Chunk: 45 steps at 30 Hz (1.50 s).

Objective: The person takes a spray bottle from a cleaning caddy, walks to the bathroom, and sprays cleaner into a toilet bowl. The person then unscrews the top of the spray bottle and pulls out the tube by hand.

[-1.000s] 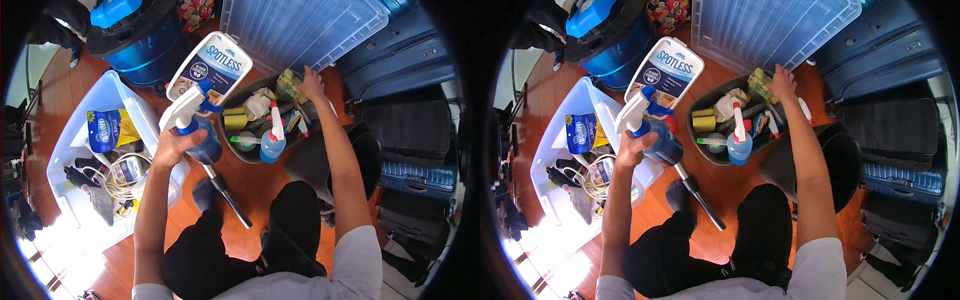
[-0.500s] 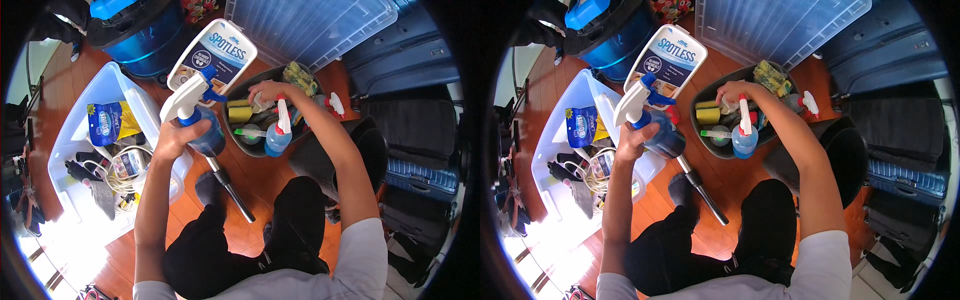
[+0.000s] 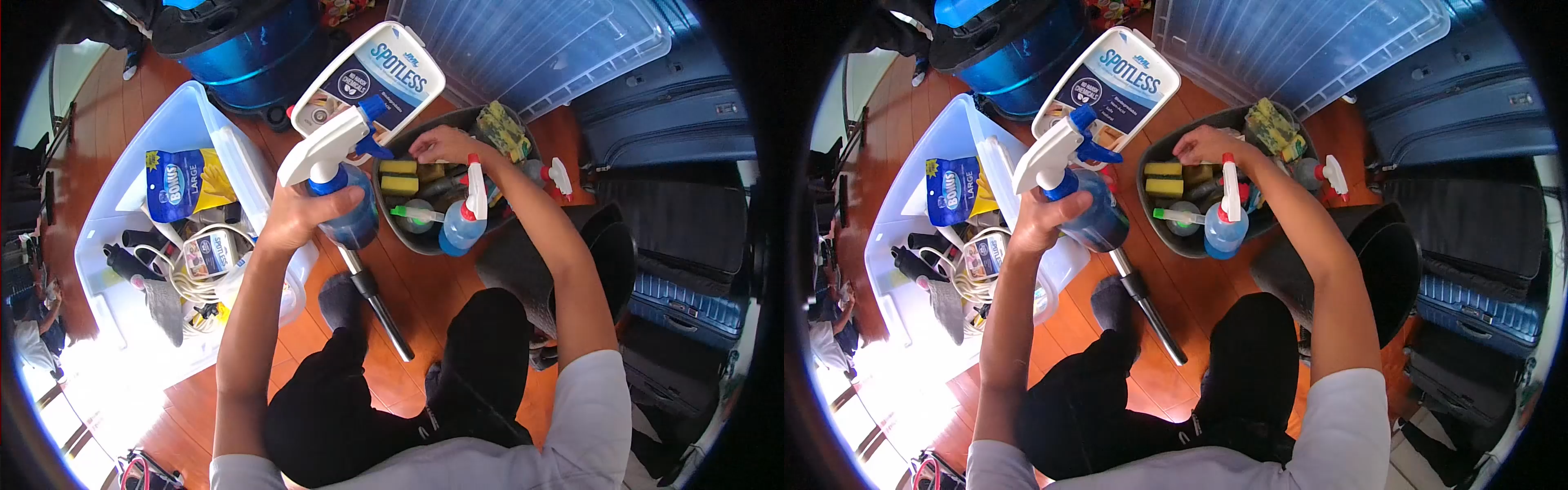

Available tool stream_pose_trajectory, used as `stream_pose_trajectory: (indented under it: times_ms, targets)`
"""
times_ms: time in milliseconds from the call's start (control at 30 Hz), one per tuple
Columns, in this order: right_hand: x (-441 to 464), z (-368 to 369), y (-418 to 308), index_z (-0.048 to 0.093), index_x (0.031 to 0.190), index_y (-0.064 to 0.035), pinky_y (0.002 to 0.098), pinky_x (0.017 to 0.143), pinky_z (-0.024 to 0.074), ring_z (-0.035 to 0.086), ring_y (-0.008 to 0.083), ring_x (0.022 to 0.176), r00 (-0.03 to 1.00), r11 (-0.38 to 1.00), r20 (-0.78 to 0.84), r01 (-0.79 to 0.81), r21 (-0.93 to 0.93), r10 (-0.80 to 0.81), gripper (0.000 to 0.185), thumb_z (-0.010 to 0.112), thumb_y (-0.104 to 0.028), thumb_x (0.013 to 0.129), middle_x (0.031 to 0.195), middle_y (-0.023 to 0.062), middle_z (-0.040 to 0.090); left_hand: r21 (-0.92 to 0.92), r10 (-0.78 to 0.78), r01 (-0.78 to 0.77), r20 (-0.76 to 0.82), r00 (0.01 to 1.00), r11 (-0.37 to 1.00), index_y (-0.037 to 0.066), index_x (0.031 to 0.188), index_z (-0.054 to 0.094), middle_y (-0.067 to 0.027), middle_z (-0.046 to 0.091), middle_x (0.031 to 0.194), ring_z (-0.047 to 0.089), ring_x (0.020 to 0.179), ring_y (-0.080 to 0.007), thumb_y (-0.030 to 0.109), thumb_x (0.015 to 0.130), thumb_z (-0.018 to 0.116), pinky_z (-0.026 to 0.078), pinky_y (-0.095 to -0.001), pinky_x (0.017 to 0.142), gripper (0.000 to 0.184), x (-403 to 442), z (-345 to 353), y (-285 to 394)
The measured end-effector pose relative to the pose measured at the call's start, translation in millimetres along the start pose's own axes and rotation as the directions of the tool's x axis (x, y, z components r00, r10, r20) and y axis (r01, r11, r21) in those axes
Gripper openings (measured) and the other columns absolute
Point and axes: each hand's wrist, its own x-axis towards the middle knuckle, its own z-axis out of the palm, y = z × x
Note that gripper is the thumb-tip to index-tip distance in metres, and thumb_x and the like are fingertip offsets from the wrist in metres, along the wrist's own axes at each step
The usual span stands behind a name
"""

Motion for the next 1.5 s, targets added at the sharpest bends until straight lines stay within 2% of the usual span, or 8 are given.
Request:
stream_pose_trajectory:
  times_ms: [133, 233, 300, 600, 700, 933, 1100, 1500]
  targets:
    - [3, 22, -6, 0.053, 0.124, 0.0008, 0.0294, 0.068, 0.0493, 0.061, 0.0139, 0.081, 0.975, 0.963, 0.096, -0.212, 0.164, 0.198, 0.060, 0.075, -0.016, 0.072, 0.117, 0.0152, 0.060, -0.023, -0.001, 0.001, 0.013, 1.000, 1.000, 0.003, 0.125, 0.053, -0.0078, 0.065, 0.103, 0.060, 0.097, -0.0171, 0.009, 0.070, 0.075, 0.044, -0.0332, 0.090, 0.059, 0, -1, -1]
    - [0, 32, -14, 0.046, 0.131, 0.0020, 0.0297, 0.073, 0.0497, 0.063, 0.0189, 0.086, 0.963, 0.988, 0.236, -0.102, -0.120, 0.128, 0.075, 0.079, -0.020, 0.068, 0.125, 0.0143, 0.055, 0.041, -0.012, 0.013, -0.035, 0.999, 0.999, 0.003, 0.125, 0.053, -0.0074, 0.065, 0.104, 0.059, 0.098, -0.0173, 0.009, 0.070, 0.075, 0.044, -0.0332, 0.090, 0.060, -1, 1, 4]
    - [13, 37, 16, 0.049, 0.128, 0.0014, 0.0322, 0.073, 0.0496, 0.063, 0.0218, 0.088, 0.978, 0.997, 0.207, 0.012, -0.080, 0.005, 0.073, 0.079, -0.025, 0.068, 0.117, 0.0136, 0.060, 0.026, -0.004, 0.004, -0.029, 1.000, 1.000, 0.003, 0.124, 0.053, -0.0072, 0.064, 0.105, 0.059, 0.098, -0.0172, 0.010, 0.069, 0.076, 0.044, -0.0331, 0.091, 0.060, 0, 0, 2]
    - [14, 24, 6, 0.066, 0.092, 0.0041, 0.0325, 0.063, 0.0490, 0.065, 0.0214, 0.068, 0.964, 0.948, 0.135, -0.192, -0.254, 0.231, 0.039, 0.075, -0.024, 0.068, 0.067, 0.0117, 0.065, 0.089, 0.001, 0.001, -0.028, 1.000, 0.996, 0.003, 0.129, 0.050, -0.0056, 0.061, 0.109, 0.055, 0.101, -0.0145, 0.010, 0.068, 0.076, 0.041, -0.0308, 0.092, 0.066, -1, 0, 5]
    - [3, 11, 2, 0.065, 0.086, 0.0048, 0.0318, 0.058, 0.0472, 0.062, 0.0183, 0.062, 0.998, 0.902, 0.033, 0.059, -0.429, -0.050, 0.034, 0.073, -0.024, 0.068, 0.059, 0.0090, 0.061, 0.062, -0.003, 0.003, -0.006, 1.000, 0.998, 0.004, 0.132, 0.048, -0.0051, 0.061, 0.110, 0.054, 0.101, -0.0140, 0.010, 0.068, 0.076, 0.040, -0.0302, 0.093, 0.070, 0, -1, 3]
    - [-52, -80, -35, 0.067, 0.080, 0.0000, 0.0255, 0.061, 0.0421, 0.053, 0.0108, 0.065, 0.966, 0.987, -0.214, -0.158, -0.029, 0.148, 0.016, 0.066, -0.015, 0.074, 0.070, 0.0034, 0.061, 0.025, -0.019, 0.018, 0.029, 0.999, 1.000, 0.007, 0.139, 0.042, -0.0041, 0.057, 0.115, 0.051, 0.103, -0.0128, 0.007, 0.068, 0.074, 0.039, -0.0287, 0.093, 0.078, -1, 1, 4]
    - [-73, -111, -42, 0.066, 0.086, -0.0008, 0.0283, 0.076, 0.0534, 0.063, 0.0143, 0.080, 0.895, 0.948, -0.320, -0.265, 0.177, 0.310, 0.014, 0.068, -0.013, 0.080, 0.081, 0.0034, 0.064, 0.010, -0.002, 0.002, 0.032, 0.999, 1.000, 0.009, 0.139, 0.042, -0.0039, 0.057, 0.116, 0.050, 0.104, -0.0131, 0.009, 0.067, 0.075, 0.038, -0.0286, 0.094, 0.080, 1, 1, 2]
    - [-28, -39, -9, 0.066, 0.097, 0.0008, 0.0267, 0.075, 0.0507, 0.060, 0.0128, 0.080, 0.964, 0.936, 0.002, -0.259, 0.238, 0.266, 0.028, 0.065, -0.021, 0.079, 0.086, 0.0031, 0.063, 0.071, 0.007, -0.007, 0.006, 1.000, 0.997, 0.008, 0.139, 0.043, -0.0038, 0.057, 0.117, 0.050, 0.106, -0.0133, 0.008, 0.066, 0.073, 0.037, -0.0288, 0.095, 0.078, 0, 4, 7]
